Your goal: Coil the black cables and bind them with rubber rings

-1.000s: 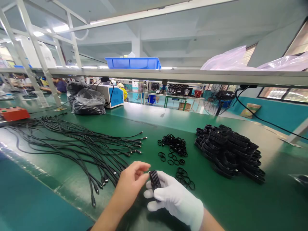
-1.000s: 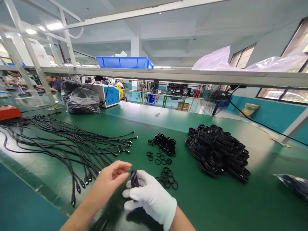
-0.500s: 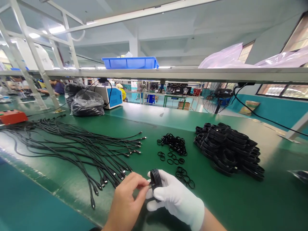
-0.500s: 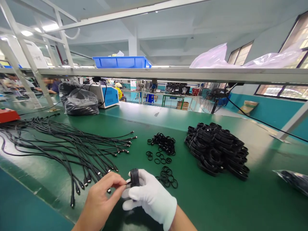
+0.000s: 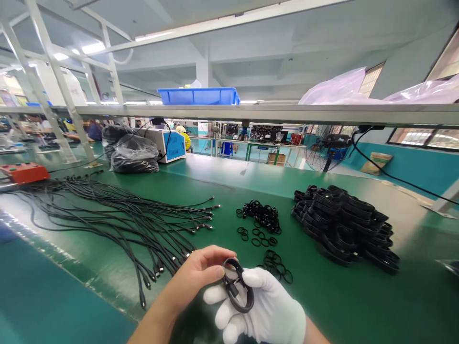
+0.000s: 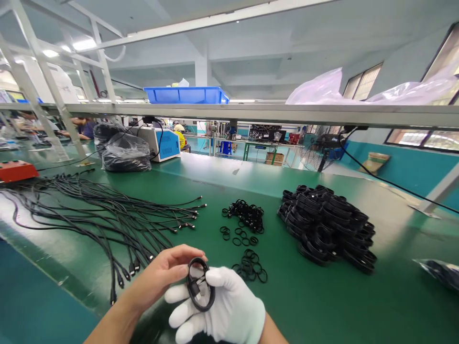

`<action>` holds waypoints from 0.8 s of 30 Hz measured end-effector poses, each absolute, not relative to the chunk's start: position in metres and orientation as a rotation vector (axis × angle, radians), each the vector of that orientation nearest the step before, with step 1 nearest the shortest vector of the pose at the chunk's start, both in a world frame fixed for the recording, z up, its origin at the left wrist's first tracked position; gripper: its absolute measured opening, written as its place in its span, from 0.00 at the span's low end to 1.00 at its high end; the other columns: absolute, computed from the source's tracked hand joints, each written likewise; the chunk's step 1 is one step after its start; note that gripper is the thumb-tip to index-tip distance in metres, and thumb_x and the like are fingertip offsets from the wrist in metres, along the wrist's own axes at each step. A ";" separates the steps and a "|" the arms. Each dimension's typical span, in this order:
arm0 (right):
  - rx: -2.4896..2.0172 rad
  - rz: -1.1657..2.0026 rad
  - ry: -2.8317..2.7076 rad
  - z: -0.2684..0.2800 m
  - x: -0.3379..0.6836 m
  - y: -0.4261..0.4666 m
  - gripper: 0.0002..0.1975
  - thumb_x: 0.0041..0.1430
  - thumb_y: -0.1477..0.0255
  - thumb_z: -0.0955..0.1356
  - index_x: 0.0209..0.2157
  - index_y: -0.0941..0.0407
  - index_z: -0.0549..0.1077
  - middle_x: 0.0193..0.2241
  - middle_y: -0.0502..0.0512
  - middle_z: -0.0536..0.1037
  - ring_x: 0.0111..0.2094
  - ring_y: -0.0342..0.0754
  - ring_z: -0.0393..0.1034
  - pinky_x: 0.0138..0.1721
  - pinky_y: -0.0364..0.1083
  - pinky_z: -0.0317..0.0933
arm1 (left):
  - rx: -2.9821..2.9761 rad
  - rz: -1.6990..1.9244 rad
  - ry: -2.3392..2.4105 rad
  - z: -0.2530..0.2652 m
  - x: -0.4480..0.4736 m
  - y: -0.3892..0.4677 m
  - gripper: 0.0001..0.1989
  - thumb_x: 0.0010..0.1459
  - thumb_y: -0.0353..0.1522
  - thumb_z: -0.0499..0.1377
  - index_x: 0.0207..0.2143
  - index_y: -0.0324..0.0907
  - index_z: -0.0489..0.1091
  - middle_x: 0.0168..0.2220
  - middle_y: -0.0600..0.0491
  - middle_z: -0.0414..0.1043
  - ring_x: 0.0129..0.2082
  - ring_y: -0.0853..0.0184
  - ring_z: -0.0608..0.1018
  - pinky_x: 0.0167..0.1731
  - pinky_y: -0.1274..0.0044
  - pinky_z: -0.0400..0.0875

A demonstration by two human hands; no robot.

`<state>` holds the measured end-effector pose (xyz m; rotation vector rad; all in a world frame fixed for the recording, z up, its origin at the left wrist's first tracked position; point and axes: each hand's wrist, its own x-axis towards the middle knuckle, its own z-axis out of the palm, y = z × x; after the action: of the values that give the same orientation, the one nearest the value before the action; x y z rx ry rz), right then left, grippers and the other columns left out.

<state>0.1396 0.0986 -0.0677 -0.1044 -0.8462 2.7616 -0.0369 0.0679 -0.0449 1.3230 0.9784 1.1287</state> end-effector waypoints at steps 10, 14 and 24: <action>-0.258 2.504 -0.928 -0.087 0.130 0.100 0.18 0.50 0.68 0.70 0.39 0.64 0.66 0.30 0.60 0.74 0.24 0.44 0.72 0.19 0.39 0.64 | 1.267 1.187 0.964 -0.065 -0.037 0.079 0.12 0.48 0.34 0.62 0.38 0.41 0.72 0.34 0.53 0.73 0.35 0.66 0.74 0.38 0.77 0.67; -0.452 2.377 -1.065 -0.076 0.131 0.101 0.23 0.47 0.64 0.71 0.43 0.61 0.65 0.36 0.58 0.71 0.28 0.46 0.72 0.23 0.42 0.67 | 1.326 1.219 1.079 -0.061 -0.037 0.079 0.11 0.48 0.32 0.61 0.37 0.41 0.72 0.34 0.52 0.73 0.36 0.65 0.74 0.39 0.76 0.66; -0.433 2.323 -1.104 -0.071 0.131 0.096 0.18 0.46 0.65 0.70 0.36 0.60 0.65 0.33 0.55 0.72 0.18 0.39 0.67 0.16 0.37 0.56 | 1.490 1.314 1.312 -0.063 -0.030 0.072 0.13 0.54 0.29 0.55 0.43 0.46 0.72 0.40 0.53 0.72 0.37 0.67 0.72 0.40 0.77 0.65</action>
<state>0.1307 0.0964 -0.0707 -0.4332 -1.1041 2.3232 -0.0300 0.0715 -0.0629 1.4901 1.3117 1.3142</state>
